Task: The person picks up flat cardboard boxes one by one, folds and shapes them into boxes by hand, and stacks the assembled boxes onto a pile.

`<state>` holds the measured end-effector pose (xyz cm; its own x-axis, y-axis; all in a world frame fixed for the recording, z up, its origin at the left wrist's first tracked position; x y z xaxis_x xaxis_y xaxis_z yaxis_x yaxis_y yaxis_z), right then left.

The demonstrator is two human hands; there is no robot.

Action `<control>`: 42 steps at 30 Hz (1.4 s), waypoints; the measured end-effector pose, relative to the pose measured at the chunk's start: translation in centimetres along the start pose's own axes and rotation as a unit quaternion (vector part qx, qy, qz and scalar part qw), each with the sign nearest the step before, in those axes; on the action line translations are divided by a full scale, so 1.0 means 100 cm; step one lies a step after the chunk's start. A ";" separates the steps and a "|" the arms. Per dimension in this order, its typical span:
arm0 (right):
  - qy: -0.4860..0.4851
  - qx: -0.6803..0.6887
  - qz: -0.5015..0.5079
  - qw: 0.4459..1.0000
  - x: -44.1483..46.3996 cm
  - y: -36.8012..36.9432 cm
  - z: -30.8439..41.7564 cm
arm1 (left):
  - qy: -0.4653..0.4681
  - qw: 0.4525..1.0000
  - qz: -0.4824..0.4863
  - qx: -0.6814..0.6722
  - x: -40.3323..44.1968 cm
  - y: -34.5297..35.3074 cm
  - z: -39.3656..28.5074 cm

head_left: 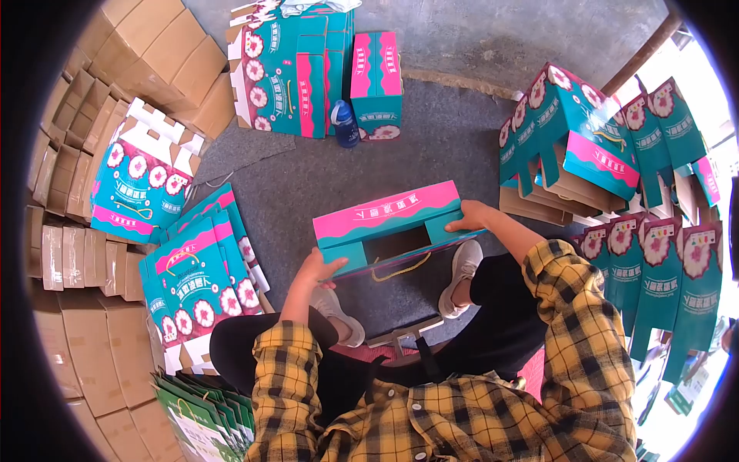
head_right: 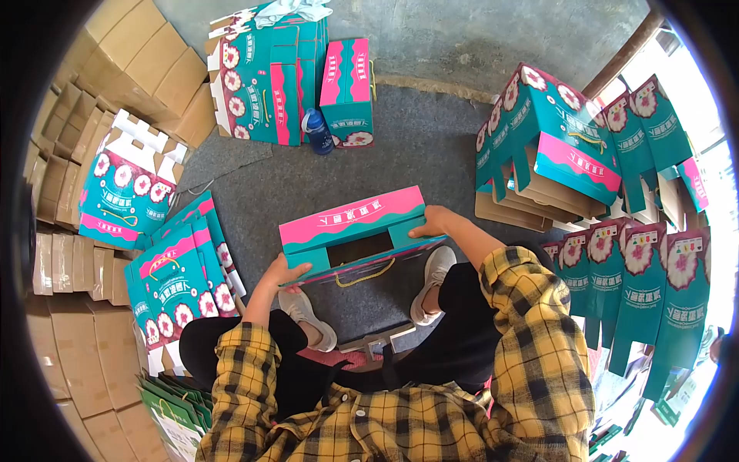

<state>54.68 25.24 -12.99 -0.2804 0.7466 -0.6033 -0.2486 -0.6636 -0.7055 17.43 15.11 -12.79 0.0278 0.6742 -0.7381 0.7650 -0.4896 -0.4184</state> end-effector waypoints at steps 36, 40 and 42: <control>0.188 0.100 -0.725 0.655 -0.362 -0.256 -0.358 | 0.545 0.818 -0.157 0.101 -0.064 0.196 -0.556; 0.218 0.105 -0.730 0.640 -0.363 -0.270 -0.398 | 0.555 0.783 -0.194 0.202 -0.064 0.209 -0.595; 0.220 0.130 -0.730 0.634 -0.359 -0.270 -0.410 | 0.530 0.805 -0.158 0.217 -0.062 0.211 -0.609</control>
Point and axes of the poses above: each hand's wrist, its own x-axis towards the middle knuckle, its own y-axis out of the palm, z = x × y, the point moved 10 cm from there along x, towards the middle knuckle, and after that the axes turned 5 degrees about x, right-handed, at the moved point
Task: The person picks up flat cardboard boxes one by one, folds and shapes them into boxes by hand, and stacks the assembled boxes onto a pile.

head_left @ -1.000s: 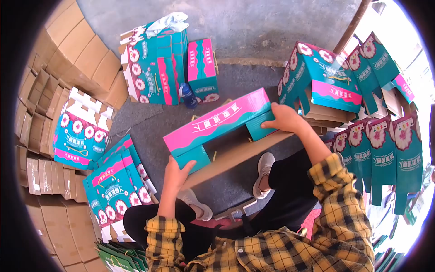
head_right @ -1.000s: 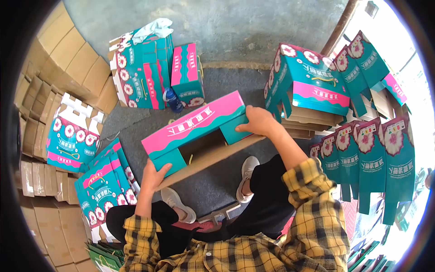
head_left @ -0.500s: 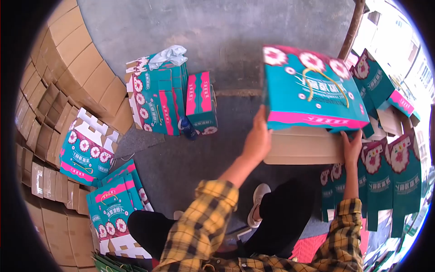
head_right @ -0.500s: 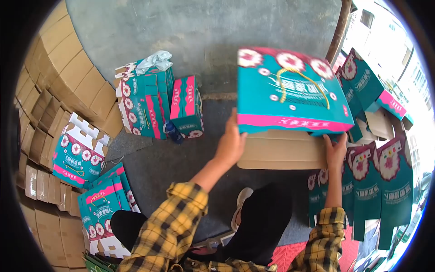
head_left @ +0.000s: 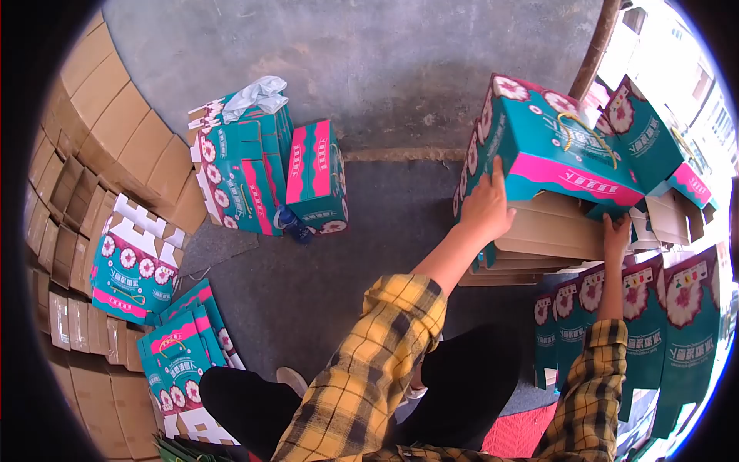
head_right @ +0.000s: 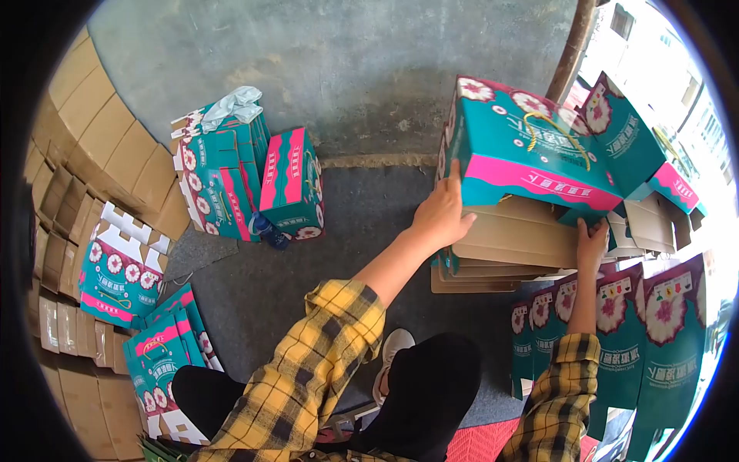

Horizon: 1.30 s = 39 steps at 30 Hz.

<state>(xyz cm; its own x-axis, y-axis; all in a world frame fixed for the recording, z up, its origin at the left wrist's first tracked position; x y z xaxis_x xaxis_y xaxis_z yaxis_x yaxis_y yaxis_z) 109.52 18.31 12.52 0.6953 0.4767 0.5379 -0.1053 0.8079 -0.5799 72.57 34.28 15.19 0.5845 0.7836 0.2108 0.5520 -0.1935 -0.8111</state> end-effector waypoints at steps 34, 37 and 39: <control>-0.354 0.298 0.334 0.821 -0.293 -0.035 0.490 | -0.330 0.698 -0.591 0.234 -0.741 -0.374 0.254; -0.539 0.076 0.598 0.588 -0.416 0.032 0.468 | -0.450 0.658 -0.584 0.156 -0.853 -0.298 0.367; -0.416 -0.065 0.694 0.584 -0.450 0.059 0.457 | -0.520 0.628 -0.576 0.063 -0.893 -0.245 0.405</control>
Point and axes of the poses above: each hand's wrist, its own x-axis towards the middle knuckle, its own y-axis out of the palm, z = x × y, the point moved 10 cm from there along x, towards the middle knuckle, and after that the axes turned 5 degrees about x, right-handed, at the moved point
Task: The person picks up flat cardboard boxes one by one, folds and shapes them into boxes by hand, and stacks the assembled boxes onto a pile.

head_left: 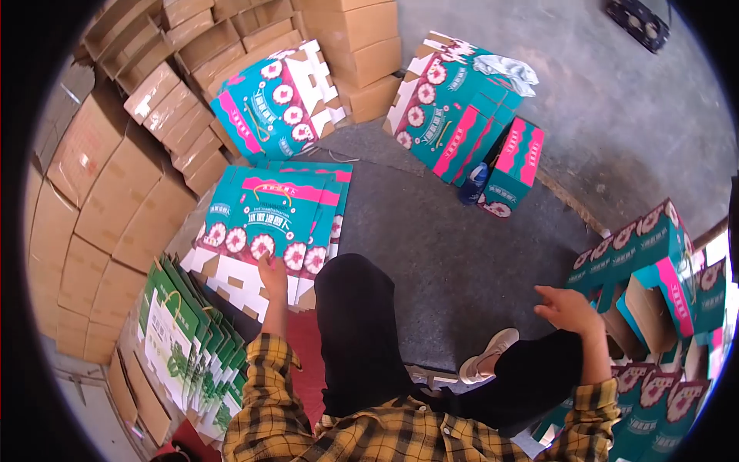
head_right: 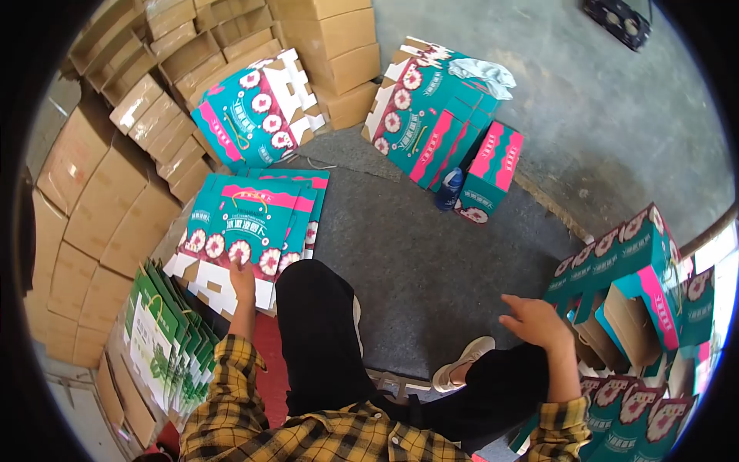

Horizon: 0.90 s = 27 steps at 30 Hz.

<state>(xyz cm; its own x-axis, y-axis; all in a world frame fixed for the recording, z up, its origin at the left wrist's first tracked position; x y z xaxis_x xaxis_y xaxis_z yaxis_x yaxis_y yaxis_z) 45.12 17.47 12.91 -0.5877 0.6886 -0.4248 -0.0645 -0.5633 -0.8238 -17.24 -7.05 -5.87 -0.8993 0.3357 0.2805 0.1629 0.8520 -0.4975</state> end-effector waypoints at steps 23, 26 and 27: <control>0.067 0.023 0.001 0.997 0.081 0.064 -0.048 | -0.437 0.894 0.054 0.078 -0.050 0.021 0.336; 0.065 0.018 -0.001 0.998 0.082 0.068 -0.049 | -0.465 0.884 0.014 -0.044 -0.064 0.030 0.344; 0.062 0.013 -0.004 0.998 0.083 0.068 -0.048 | -0.454 0.874 -0.017 -0.174 -0.066 0.036 0.329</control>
Point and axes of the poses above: each hand's wrist, its own x-axis towards the middle knuckle, its own y-axis out of the palm, z = x × y, the point moved 10 cm from there along x, towards the middle knuckle, and after that the axes turned 5 degrees about x, right-handed, at the moved point
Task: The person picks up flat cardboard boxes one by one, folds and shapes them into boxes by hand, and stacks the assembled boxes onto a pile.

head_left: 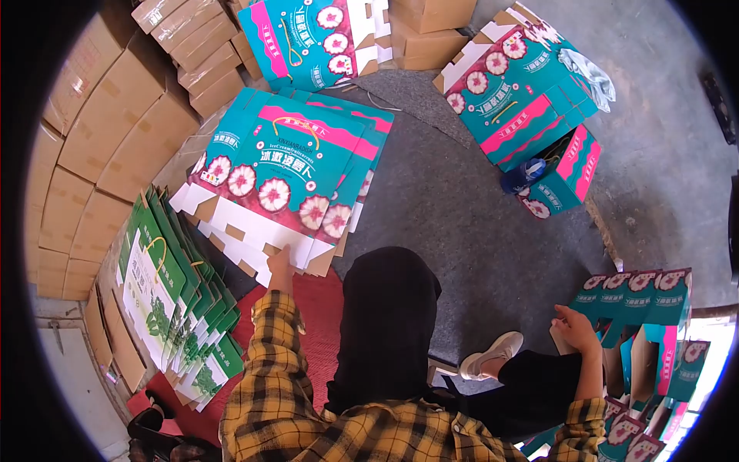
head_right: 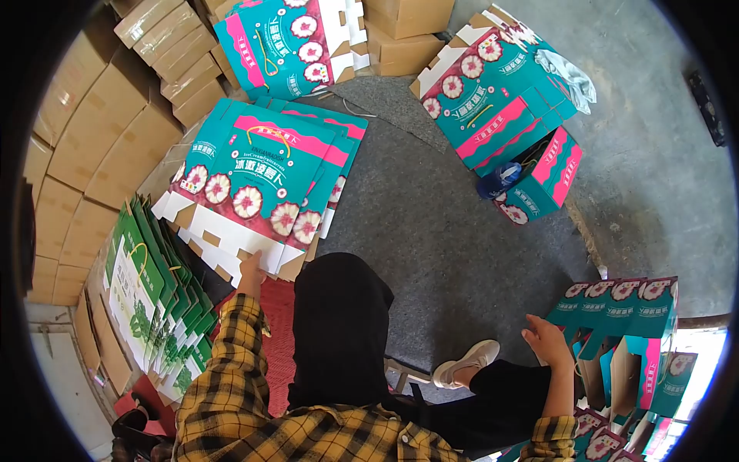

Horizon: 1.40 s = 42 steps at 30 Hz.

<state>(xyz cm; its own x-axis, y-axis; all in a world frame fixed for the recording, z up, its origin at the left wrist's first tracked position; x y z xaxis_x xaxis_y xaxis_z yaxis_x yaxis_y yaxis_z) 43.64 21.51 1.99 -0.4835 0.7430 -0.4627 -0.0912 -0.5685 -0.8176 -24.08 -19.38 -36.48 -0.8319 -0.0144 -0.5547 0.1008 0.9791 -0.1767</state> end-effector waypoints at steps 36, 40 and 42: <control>-0.143 0.146 -0.051 0.978 -0.047 -0.043 0.031 | 0.225 0.794 0.530 0.195 -0.470 0.216 -0.352; -0.141 0.137 -0.061 0.979 -0.049 -0.043 0.016 | 0.377 0.628 0.514 0.447 -0.493 0.265 -0.317; -0.128 0.122 -0.078 0.981 -0.049 -0.045 0.012 | 0.459 0.505 0.520 0.514 -0.521 0.292 -0.280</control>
<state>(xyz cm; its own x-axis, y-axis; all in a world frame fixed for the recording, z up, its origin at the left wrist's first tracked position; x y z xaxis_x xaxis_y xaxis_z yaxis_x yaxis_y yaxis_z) 45.32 20.05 8.37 -0.6467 0.7329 -0.2113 -0.3722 -0.5450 -0.7513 6.92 15.67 10.03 0.1077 0.9609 -0.2549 0.5812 -0.2689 -0.7680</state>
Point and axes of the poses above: each hand's wrist, its own x-axis towards the middle knuckle, its own y-axis out of the palm, z = x × y, the point moved 10 cm from there along x, towards the middle knuckle, and after that the axes turned 5 degrees about x, right-handed, at the moved point
